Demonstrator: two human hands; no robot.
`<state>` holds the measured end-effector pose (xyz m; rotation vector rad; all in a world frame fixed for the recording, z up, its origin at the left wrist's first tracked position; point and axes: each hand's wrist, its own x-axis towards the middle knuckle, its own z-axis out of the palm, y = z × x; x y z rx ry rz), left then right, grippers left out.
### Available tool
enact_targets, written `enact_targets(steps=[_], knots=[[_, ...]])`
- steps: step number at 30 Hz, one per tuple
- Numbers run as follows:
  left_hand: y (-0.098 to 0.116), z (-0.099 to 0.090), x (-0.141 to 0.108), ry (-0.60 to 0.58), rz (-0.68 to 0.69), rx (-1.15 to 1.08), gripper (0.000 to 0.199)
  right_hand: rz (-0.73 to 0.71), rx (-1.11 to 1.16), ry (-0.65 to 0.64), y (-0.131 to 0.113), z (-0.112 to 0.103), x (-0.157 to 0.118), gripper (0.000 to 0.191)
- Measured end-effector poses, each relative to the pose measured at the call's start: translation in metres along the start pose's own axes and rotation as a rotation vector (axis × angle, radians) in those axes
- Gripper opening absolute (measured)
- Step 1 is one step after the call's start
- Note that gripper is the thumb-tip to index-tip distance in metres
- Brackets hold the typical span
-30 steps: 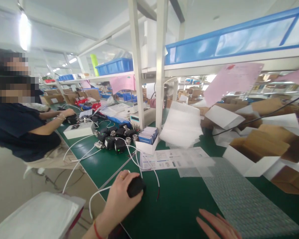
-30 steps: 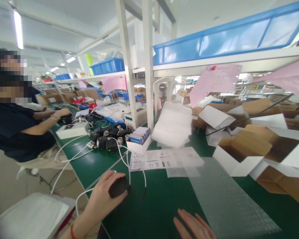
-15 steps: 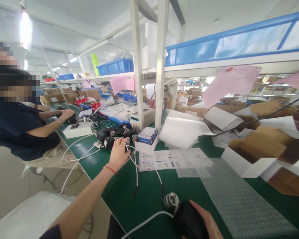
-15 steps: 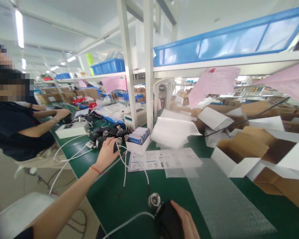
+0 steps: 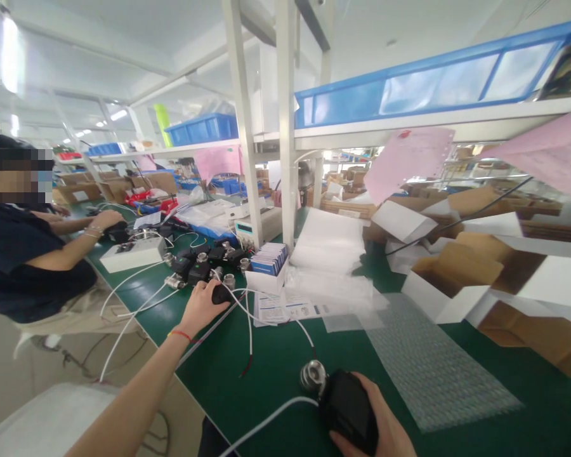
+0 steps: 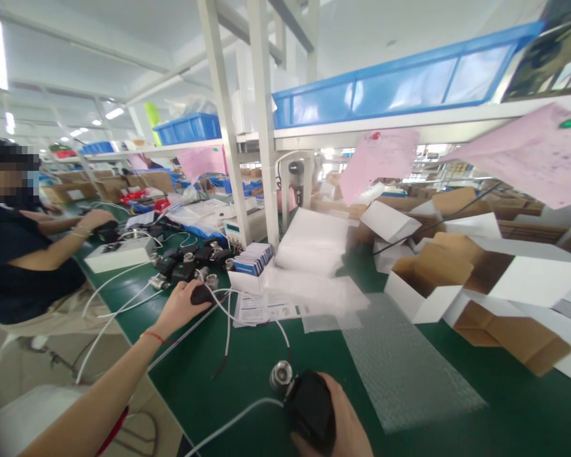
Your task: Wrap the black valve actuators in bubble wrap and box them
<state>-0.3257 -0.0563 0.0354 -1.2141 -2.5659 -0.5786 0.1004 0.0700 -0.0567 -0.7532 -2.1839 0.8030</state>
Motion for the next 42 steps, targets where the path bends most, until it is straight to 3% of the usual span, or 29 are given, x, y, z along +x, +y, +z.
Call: enact_targets(steps=[8, 13, 16, 20, 23, 28, 35, 39, 42], knots=[[0.052, 0.000, -0.065, 0.049, 0.015, -0.082, 0.044, 0.109, 0.080, -0.007, -0.018, -0.007, 0.002, 0.063], [0.085, 0.007, -0.094, 0.073, 0.107, -0.170, 0.052, 0.154, 0.148, -0.040, -0.036, -0.019, 0.008, 0.064], [0.103, -0.001, -0.107, 0.102, 0.177, -0.222, 0.054, 0.161, 0.154, -0.098, -0.049, -0.033, 0.012, 0.059], [0.142, -0.020, -0.136, 0.202, 0.306, -0.358, 0.042, 0.171, 0.140, -0.174, -0.066, -0.053, 0.012, 0.059], [0.175, -0.026, -0.165, 0.097, 0.471, -0.531, 0.042, 0.164, 0.115, -0.147, -0.075, -0.060, 0.005, 0.059], [0.212, -0.016, -0.193, -0.131, 0.680, -0.671, 0.072, 0.192, 0.052, -0.080, -0.079, -0.072, -0.013, 0.063], [0.238, 0.008, -0.210, -0.188, 0.638, -0.753, 0.092, 0.169, -0.124, 0.148, -0.097, -0.097, -0.023, 0.048], [0.250, 0.020, -0.224, -0.161, 0.533, -0.808, 0.076, 0.130, -0.294, 0.247, -0.103, -0.091, -0.029, 0.042], [0.251, 0.019, -0.228, -0.034, 0.467, -0.795, 0.064, 0.149, -0.295, 0.190, -0.098, -0.089, -0.037, 0.053]])
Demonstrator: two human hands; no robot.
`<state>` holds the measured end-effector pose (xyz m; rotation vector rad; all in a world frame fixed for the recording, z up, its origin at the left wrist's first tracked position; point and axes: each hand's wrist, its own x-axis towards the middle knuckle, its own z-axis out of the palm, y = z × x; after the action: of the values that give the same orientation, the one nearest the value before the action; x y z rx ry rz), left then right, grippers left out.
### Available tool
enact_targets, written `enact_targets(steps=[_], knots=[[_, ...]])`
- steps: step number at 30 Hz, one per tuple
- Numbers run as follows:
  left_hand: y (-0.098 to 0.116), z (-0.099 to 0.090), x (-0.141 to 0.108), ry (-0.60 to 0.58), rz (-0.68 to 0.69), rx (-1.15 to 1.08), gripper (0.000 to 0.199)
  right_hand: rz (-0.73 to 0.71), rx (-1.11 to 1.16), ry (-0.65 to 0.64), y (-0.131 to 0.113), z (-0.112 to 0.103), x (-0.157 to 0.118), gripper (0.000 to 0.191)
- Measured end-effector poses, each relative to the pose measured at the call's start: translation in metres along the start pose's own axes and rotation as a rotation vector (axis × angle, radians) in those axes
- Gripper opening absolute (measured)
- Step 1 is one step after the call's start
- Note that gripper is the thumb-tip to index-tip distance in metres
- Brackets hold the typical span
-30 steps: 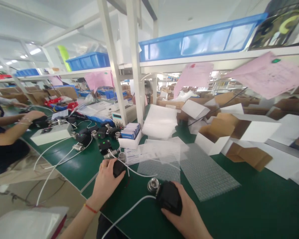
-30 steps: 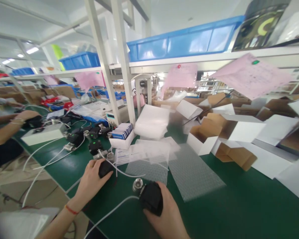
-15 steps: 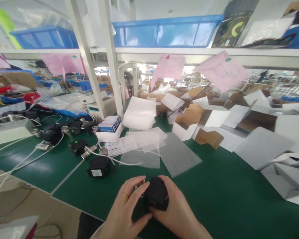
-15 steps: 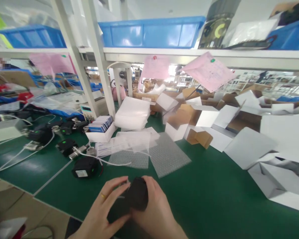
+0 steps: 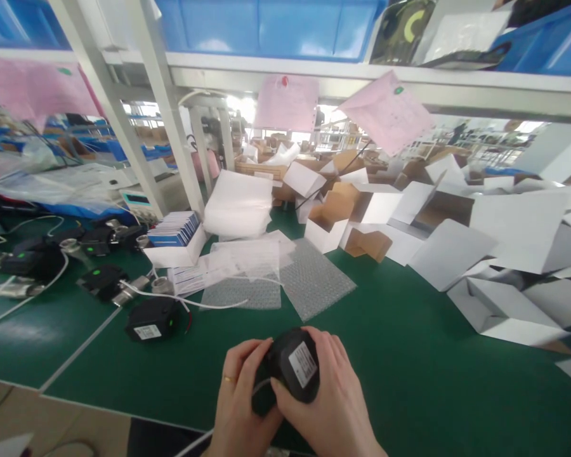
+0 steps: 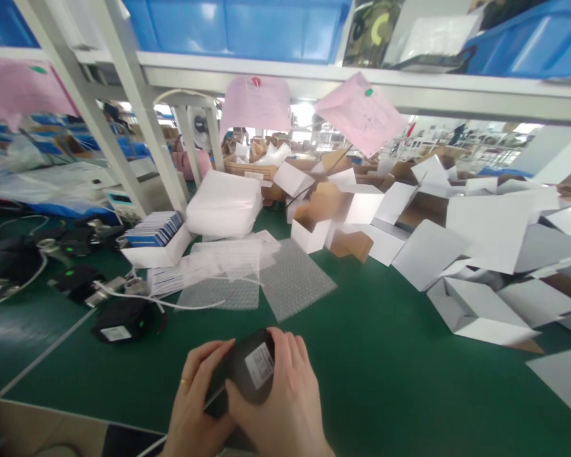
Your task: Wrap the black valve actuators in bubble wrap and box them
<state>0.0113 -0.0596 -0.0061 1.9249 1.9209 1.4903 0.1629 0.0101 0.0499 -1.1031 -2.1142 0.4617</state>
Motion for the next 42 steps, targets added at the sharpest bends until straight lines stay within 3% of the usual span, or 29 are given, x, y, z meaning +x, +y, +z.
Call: enact_targets(steps=[5, 10, 13, 16, 19, 22, 26, 37, 42], knots=[[-0.001, -0.013, 0.009, -0.058, 0.038, -0.012, 0.073, 0.117, 0.198, -0.205, 0.013, -0.005, -0.003, 0.085], [0.000, -0.015, 0.017, 0.020, -0.016, -0.015, 0.065, 0.168, 0.409, -0.210, 0.008, 0.001, -0.005, 0.075], [0.002, -0.012, 0.015, 0.078, -0.031, 0.029, 0.060, 0.222, 0.461, -0.143, 0.005, 0.012, -0.010, 0.071], [0.001, -0.012, 0.013, 0.063, -0.040, 0.066, 0.060, 0.247, 0.507, -0.085, 0.006, 0.017, -0.011, 0.064], [-0.001, -0.014, 0.012, 0.002, -0.060, -0.037, 0.076, 0.100, 0.529, -0.136, 0.006, 0.012, -0.006, 0.069], [-0.004, -0.016, 0.009, -0.100, -0.117, -0.297, 0.091, -0.091, 0.534, -0.211, 0.003, 0.003, 0.000, 0.074], [-0.006, -0.020, -0.001, -0.085, -0.128, -0.432, 0.088, -0.141, 0.587, -0.309, 0.002, 0.000, -0.002, 0.079], [-0.004, -0.026, -0.001, -0.120, -0.134, -0.519, 0.082, 0.106, 0.915, -0.355, 0.006, 0.018, -0.022, 0.084], [-0.004, -0.027, 0.001, -0.121, -0.364, -0.582, 0.078, 0.307, 0.932, -0.393, 0.011, 0.024, -0.025, 0.081]])
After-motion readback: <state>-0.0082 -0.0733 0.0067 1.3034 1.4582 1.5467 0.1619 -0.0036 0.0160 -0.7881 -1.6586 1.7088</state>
